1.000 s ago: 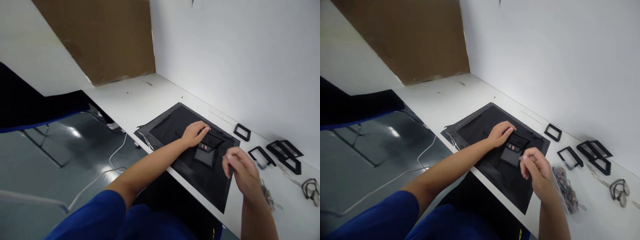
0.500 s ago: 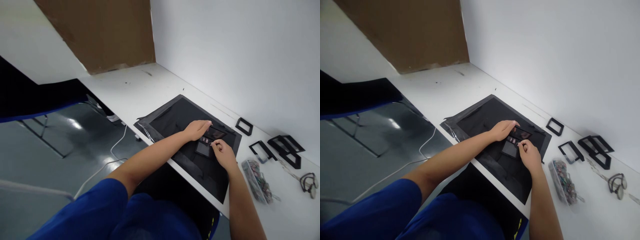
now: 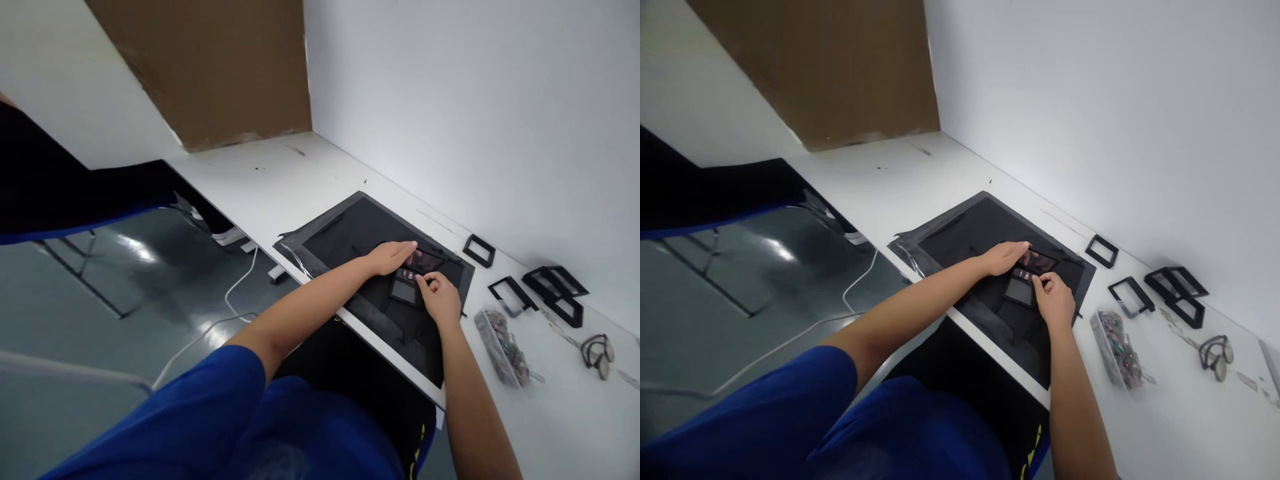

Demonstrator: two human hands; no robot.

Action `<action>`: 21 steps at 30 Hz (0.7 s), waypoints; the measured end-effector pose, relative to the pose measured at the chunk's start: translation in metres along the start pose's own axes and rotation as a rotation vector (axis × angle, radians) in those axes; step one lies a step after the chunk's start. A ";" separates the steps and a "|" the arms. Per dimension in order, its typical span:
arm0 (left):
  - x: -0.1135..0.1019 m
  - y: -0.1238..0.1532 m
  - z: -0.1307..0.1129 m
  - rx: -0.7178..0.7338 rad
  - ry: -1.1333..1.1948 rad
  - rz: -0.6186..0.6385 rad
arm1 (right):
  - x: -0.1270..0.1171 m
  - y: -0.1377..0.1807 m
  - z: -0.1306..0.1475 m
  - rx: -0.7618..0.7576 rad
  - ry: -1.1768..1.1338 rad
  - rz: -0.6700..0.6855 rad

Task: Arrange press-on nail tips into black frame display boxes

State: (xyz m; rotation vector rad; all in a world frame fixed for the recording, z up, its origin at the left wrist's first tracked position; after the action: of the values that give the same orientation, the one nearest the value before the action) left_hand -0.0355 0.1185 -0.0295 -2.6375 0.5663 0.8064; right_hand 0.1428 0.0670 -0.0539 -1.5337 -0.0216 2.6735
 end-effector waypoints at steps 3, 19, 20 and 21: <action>0.000 0.001 0.001 0.012 0.002 -0.006 | 0.001 0.003 -0.001 -0.006 -0.002 -0.024; -0.007 -0.002 0.017 -0.024 -0.002 -0.257 | -0.001 0.024 0.009 -0.165 0.048 -0.066; -0.007 -0.001 0.018 -0.027 -0.017 -0.262 | -0.001 0.025 0.010 -0.174 0.054 -0.067; -0.007 0.001 0.017 -0.025 -0.035 -0.263 | -0.002 0.025 0.011 -0.182 0.060 -0.067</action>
State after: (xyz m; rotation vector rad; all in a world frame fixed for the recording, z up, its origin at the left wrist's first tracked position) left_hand -0.0492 0.1269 -0.0387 -2.6398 0.1938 0.7802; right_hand 0.1328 0.0421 -0.0479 -1.6290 -0.3157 2.6352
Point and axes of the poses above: each hand's wrist, its own y-axis away from the middle knuckle, its own x-axis out of the palm, z = x × y, the point moved 6 cm from there along -y, towards the middle knuckle, and after that the axes turned 3 degrees about -y, right-handed, at the moved point
